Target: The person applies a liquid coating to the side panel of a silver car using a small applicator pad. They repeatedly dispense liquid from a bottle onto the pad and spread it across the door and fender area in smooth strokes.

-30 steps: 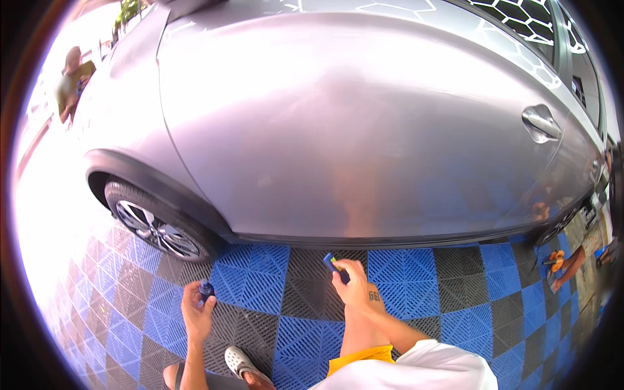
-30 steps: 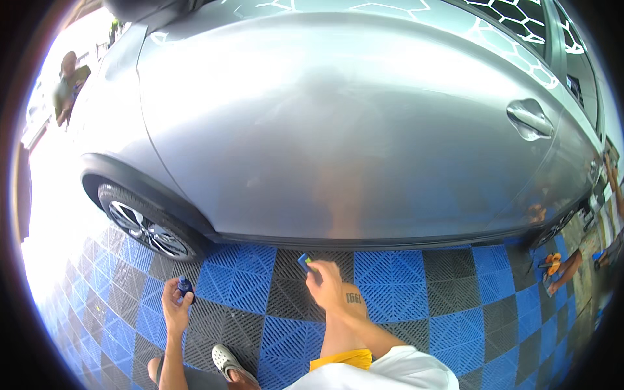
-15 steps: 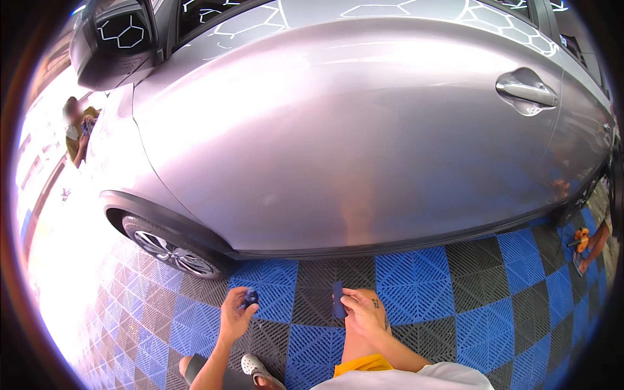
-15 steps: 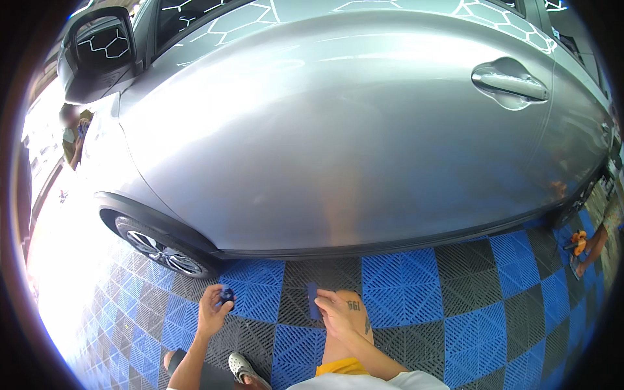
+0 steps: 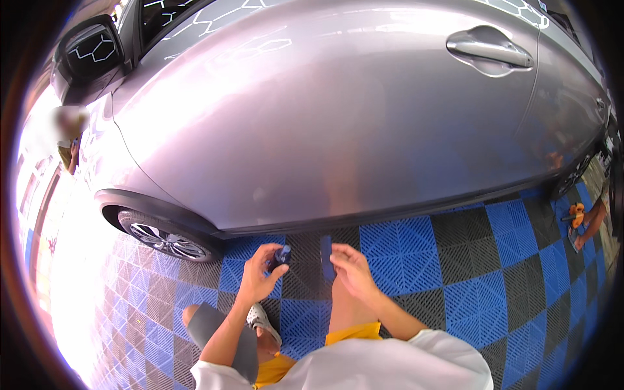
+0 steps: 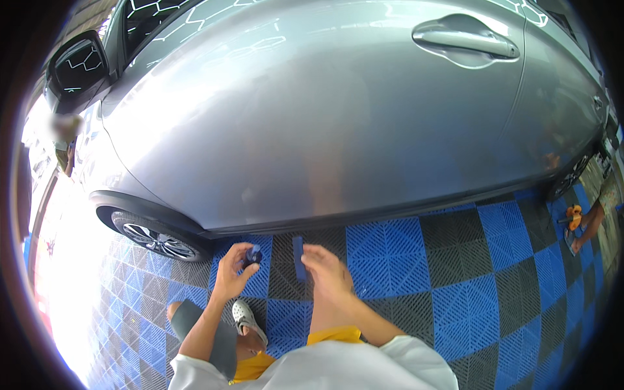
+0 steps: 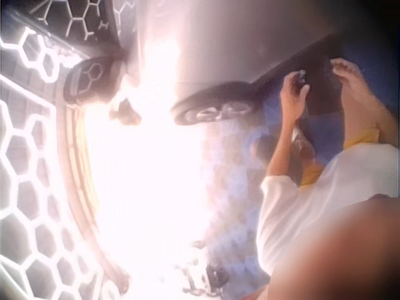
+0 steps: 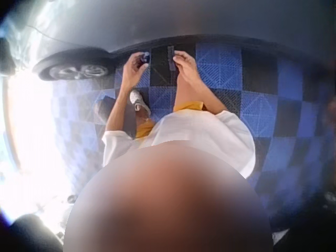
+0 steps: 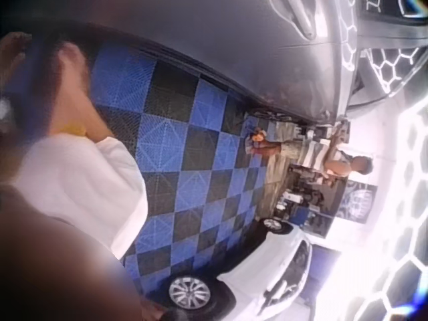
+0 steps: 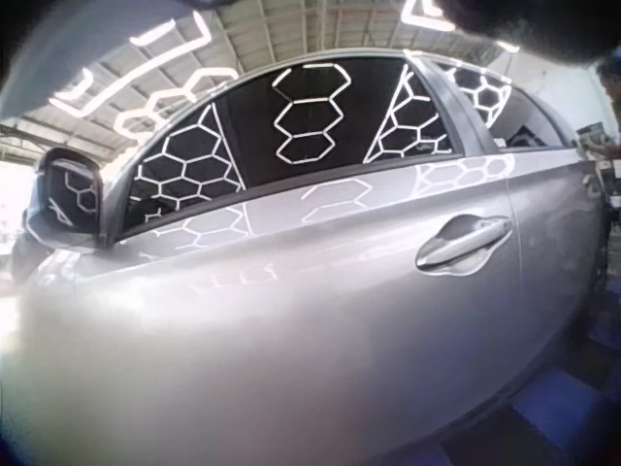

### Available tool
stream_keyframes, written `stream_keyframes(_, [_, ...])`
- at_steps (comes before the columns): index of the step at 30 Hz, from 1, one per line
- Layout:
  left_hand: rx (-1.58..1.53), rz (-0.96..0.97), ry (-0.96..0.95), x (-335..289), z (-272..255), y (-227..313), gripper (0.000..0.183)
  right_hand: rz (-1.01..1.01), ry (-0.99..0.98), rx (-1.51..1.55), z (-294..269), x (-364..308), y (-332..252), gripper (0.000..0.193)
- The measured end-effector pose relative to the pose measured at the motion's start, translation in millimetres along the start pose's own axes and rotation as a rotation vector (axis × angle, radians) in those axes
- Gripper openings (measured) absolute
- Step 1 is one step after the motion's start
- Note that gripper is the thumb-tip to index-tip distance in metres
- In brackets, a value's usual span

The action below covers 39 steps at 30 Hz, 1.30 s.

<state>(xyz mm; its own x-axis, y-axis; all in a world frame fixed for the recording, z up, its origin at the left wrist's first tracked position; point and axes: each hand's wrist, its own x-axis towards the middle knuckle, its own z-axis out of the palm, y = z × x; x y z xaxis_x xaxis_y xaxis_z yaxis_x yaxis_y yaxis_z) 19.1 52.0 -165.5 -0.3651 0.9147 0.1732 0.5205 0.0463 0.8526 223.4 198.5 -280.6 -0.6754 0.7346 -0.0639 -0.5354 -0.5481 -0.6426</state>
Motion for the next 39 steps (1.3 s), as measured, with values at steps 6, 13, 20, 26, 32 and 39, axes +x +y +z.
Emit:
stream_keyframes(6, [0.232,0.258,-0.052,36.7,-3.4,44.8,0.047,-0.025,-0.064,0.145,29.8,12.8,-28.6,0.030])
stream_keyframes(13, [0.547,0.558,-0.022,66.5,-1.5,61.5,0.048,-0.002,-0.044,0.269,33.5,6.8,-22.8,0.033])
stream_keyframes(20, [0.851,0.677,-0.092,78.4,11.2,51.5,0.046,0.014,0.015,0.343,30.7,1.7,12.7,0.036])
stream_keyframes(26, [0.865,0.669,-0.107,86.5,8.7,41.3,0.048,0.022,0.030,0.391,22.4,7.8,23.9,0.036])
stream_keyframes(32, [0.819,0.664,-0.164,82.6,9.1,36.3,0.049,0.009,0.058,0.378,23.2,15.1,27.6,0.036])
stream_keyframes(39, [0.821,0.678,-0.229,79.1,11.2,34.6,0.050,0.025,0.054,0.438,19.0,20.1,25.9,0.027])
